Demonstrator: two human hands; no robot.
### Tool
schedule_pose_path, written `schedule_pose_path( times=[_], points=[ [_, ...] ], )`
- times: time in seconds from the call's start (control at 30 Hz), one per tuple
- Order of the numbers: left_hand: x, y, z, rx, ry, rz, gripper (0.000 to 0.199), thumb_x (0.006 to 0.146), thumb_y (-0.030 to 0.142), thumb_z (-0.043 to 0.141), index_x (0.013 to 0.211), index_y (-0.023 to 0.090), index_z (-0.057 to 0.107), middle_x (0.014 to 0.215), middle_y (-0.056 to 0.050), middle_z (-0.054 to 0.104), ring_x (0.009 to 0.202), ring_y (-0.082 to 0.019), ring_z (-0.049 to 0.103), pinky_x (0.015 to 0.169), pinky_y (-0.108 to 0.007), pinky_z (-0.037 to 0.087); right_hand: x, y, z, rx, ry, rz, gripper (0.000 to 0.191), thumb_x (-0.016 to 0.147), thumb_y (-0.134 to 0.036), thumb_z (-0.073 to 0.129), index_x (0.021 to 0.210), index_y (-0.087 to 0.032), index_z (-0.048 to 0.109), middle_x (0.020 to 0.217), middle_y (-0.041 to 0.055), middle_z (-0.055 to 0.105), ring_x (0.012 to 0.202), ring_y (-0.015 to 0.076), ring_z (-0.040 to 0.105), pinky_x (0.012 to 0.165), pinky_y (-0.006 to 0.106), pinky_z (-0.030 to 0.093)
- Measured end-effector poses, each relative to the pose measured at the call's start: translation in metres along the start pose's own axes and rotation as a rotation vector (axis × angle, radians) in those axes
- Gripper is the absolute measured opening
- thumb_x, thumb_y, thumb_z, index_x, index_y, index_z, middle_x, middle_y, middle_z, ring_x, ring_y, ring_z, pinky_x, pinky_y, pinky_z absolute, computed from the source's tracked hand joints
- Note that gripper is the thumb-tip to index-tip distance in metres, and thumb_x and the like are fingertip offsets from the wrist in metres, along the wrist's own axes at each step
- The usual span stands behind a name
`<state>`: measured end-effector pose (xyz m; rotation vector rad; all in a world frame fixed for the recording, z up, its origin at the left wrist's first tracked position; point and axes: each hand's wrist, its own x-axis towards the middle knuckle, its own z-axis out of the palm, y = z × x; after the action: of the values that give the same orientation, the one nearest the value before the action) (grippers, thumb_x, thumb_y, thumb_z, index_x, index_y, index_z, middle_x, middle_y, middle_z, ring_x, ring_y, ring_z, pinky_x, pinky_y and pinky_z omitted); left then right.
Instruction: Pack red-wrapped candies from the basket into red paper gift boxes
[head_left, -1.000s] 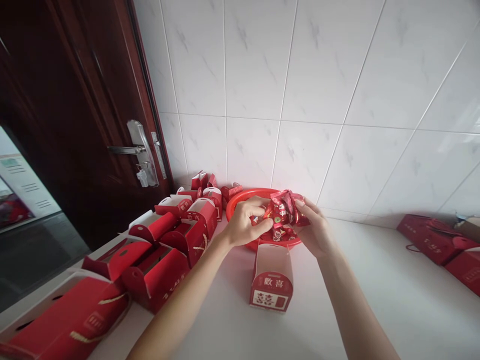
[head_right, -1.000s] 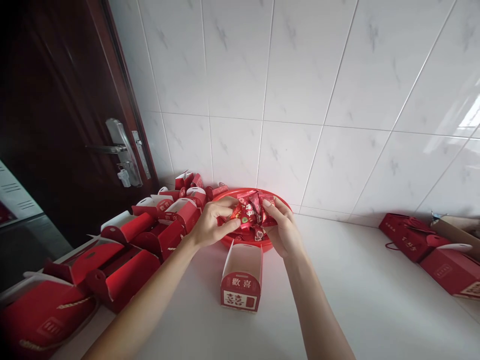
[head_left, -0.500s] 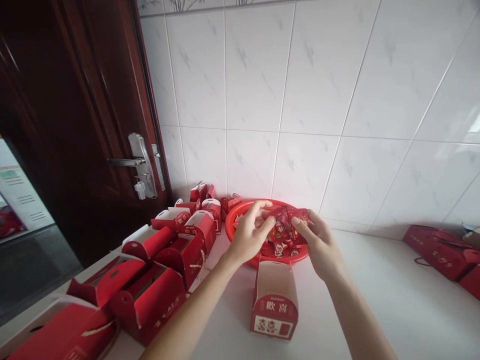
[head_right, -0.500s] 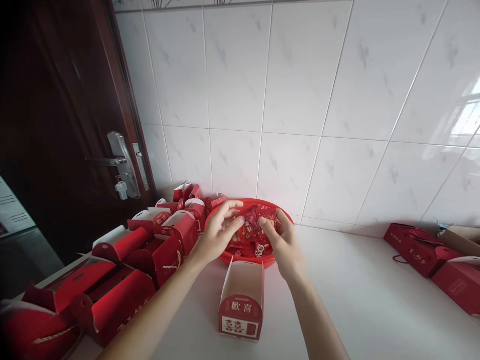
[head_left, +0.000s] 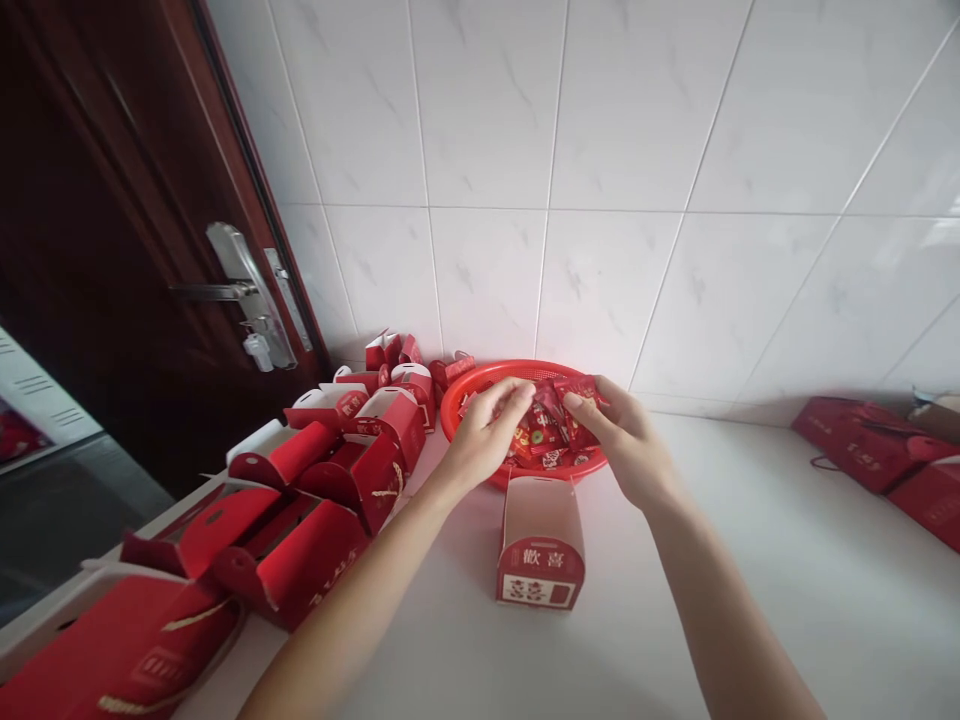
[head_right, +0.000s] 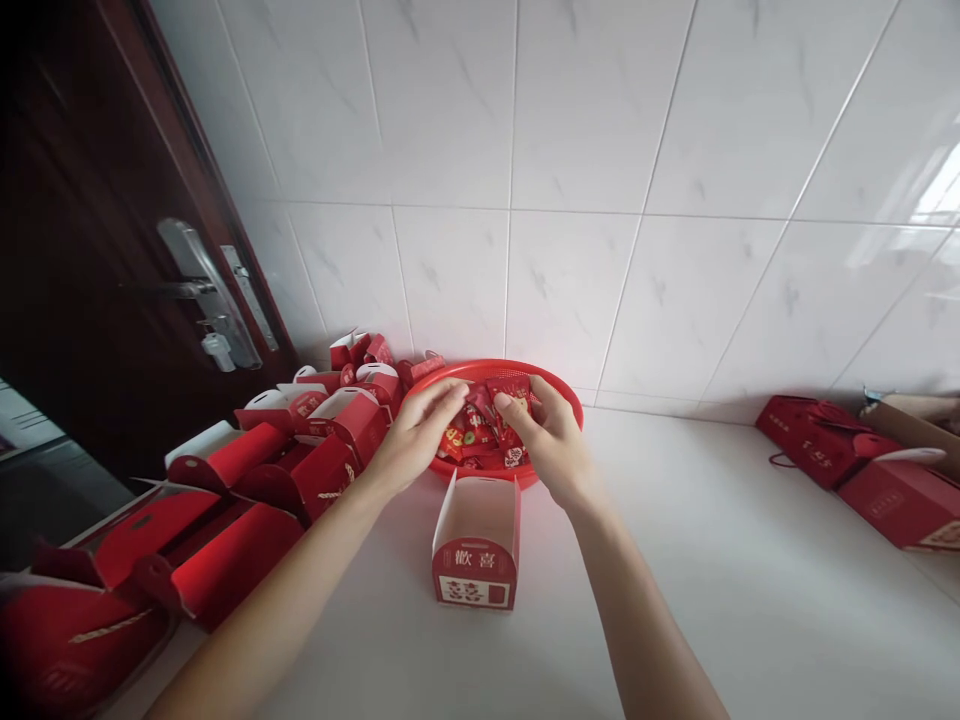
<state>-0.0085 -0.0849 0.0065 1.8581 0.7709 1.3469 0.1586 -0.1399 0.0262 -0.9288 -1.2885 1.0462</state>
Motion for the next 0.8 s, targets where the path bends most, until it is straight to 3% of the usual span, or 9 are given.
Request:
schedule_pose_path(
  times=[0.1, 0.23, 0.43, 0.67, 0.8],
  points=[
    [-0.001, 0.006, -0.001, 0.000, -0.049, -0.020, 0.043, 0.096, 0.058, 0.050, 0.079, 0.020, 0.062, 0.072, 0.000, 0.059, 0.068, -0.015, 0.056, 0.062, -0.026, 0.047, 0.000, 0.000, 0.000, -0.023, -0.014, -0.002, 0.035, 0.082, -0.056, 0.072, 0.093, -0.024, 0.063, 0.085, 0.0027, 0.070, 0.079, 0.0212, 0.068, 0.069, 0.034, 0.056],
    [-0.001, 0.014, -0.002, 0.020, -0.124, 0.047, 0.029, 0.093, 0.048, 0.060, 0.094, 0.019, 0.068, 0.088, -0.002, 0.067, 0.084, -0.018, 0.063, 0.073, -0.027, 0.051, 0.001, 0.002, 0.000, -0.105, -0.024, -0.038, 0.039, 0.082, -0.062, 0.069, 0.095, -0.026, 0.063, 0.078, 0.0013, 0.066, 0.075, 0.0204, 0.065, 0.064, 0.033, 0.054],
    [-0.002, 0.013, -0.001, 0.159, -0.014, 0.118, 0.031, 0.095, 0.043, 0.057, 0.076, 0.018, 0.060, 0.071, 0.000, 0.059, 0.067, -0.013, 0.054, 0.058, -0.023, 0.044, 0.002, 0.000, -0.002, -0.210, -0.061, -0.059, 0.046, 0.081, -0.067, 0.066, 0.087, -0.022, 0.061, 0.070, 0.0000, 0.058, 0.067, 0.0169, 0.057, 0.056, 0.030, 0.048],
    [-0.004, 0.010, 0.000, 0.326, 0.113, 0.235, 0.028, 0.097, 0.040, 0.055, 0.081, 0.019, 0.063, 0.070, 0.001, 0.063, 0.064, -0.013, 0.057, 0.060, -0.023, 0.045, -0.001, -0.002, -0.007, -0.367, -0.034, -0.090, 0.048, 0.083, -0.064, 0.066, 0.068, -0.022, 0.049, 0.063, -0.0035, 0.045, 0.058, 0.0118, 0.043, 0.050, 0.027, 0.036],
    [-0.004, 0.009, 0.001, 0.381, 0.119, 0.316, 0.027, 0.098, 0.036, 0.053, 0.080, 0.019, 0.062, 0.070, 0.001, 0.064, 0.065, -0.013, 0.058, 0.063, -0.023, 0.046, -0.003, -0.003, -0.006, -0.287, -0.022, -0.067, 0.044, 0.082, -0.059, 0.070, 0.070, -0.021, 0.050, 0.064, -0.0034, 0.050, 0.059, 0.0119, 0.047, 0.053, 0.027, 0.041]
  ],
)
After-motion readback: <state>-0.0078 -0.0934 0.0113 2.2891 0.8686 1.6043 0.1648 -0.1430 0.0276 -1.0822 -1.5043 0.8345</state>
